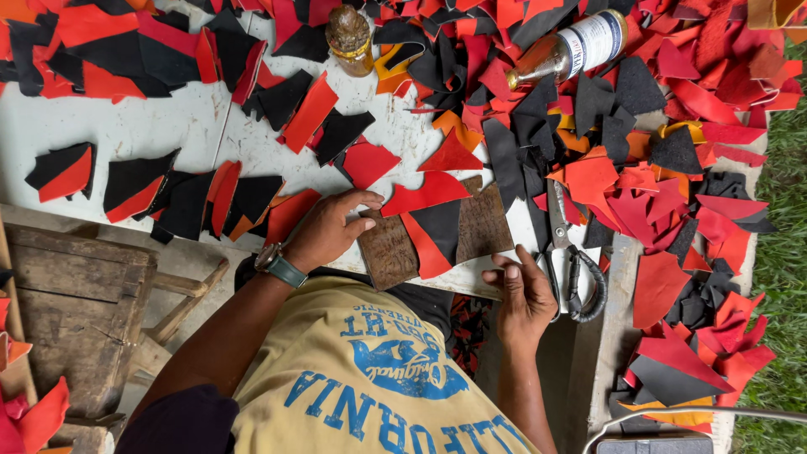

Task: The person picks red and black fabric pieces from a table, aligns them, and presses them together to form layered units. They repeatedly pick, align, and press the pieces, occasionally using a small wooden block to flatten the joined parts. The finished units are placed into a cardboard box.

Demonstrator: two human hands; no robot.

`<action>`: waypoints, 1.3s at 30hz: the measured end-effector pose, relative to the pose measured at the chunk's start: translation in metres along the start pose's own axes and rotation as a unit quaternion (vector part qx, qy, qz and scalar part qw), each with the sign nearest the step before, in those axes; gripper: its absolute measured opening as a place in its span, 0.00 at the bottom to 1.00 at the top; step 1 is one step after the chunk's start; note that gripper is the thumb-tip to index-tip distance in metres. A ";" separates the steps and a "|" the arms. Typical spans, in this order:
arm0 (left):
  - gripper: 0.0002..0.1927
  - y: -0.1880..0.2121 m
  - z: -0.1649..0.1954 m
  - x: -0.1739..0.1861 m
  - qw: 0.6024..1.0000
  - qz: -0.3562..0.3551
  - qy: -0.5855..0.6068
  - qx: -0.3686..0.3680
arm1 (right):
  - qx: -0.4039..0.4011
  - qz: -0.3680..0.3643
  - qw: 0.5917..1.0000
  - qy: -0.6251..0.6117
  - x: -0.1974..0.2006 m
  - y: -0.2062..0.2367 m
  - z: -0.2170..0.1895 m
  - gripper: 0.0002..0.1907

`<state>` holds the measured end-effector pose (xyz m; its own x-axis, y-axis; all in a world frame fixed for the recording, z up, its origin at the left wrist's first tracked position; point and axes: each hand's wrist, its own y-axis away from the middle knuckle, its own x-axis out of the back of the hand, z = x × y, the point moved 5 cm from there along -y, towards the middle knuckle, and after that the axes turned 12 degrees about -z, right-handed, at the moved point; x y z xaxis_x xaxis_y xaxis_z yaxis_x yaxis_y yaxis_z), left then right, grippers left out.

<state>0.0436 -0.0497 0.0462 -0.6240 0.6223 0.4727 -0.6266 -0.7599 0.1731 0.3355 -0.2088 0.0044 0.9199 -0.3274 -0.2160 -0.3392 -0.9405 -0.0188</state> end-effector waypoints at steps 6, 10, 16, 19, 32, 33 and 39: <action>0.13 -0.001 0.050 -0.041 0.983 -0.015 -0.101 -0.150 | -0.014 -0.008 0.993 0.117 -0.008 -0.004 -0.006 0.27; 0.20 -0.032 0.065 -0.077 0.954 -0.109 -0.228 -0.159 | -0.018 -0.008 0.994 0.104 -0.007 -0.006 -0.008 0.27; 0.28 -0.038 0.063 -0.087 0.929 -0.143 -0.307 -0.148 | -0.050 -0.001 0.999 0.002 -0.009 -0.008 -0.020 0.30; 0.30 -0.037 0.060 -0.089 0.929 -0.142 -0.308 -0.147 | -0.078 -0.018 0.986 -0.146 -0.017 -0.014 -0.032 0.34; 0.24 -0.056 0.047 -0.054 0.953 -0.192 -0.126 -0.195 | 0.041 -0.151 0.878 0.451 -0.067 -0.037 -0.051 0.56; 0.22 -0.053 0.048 -0.052 0.953 -0.185 -0.123 -0.207 | 0.034 -0.153 0.881 0.445 -0.066 -0.036 -0.050 0.56; 0.21 -0.016 0.046 -0.038 0.959 0.031 -0.187 -0.212 | 0.045 -0.151 0.883 0.442 -0.063 -0.030 -0.047 0.56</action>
<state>0.0984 -0.0697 0.0651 -0.5056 0.4068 0.7608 -0.7764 -0.5991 -0.1956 0.2965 -0.1641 0.0642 0.7516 -0.0439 0.6582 -0.0306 -0.9990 -0.0316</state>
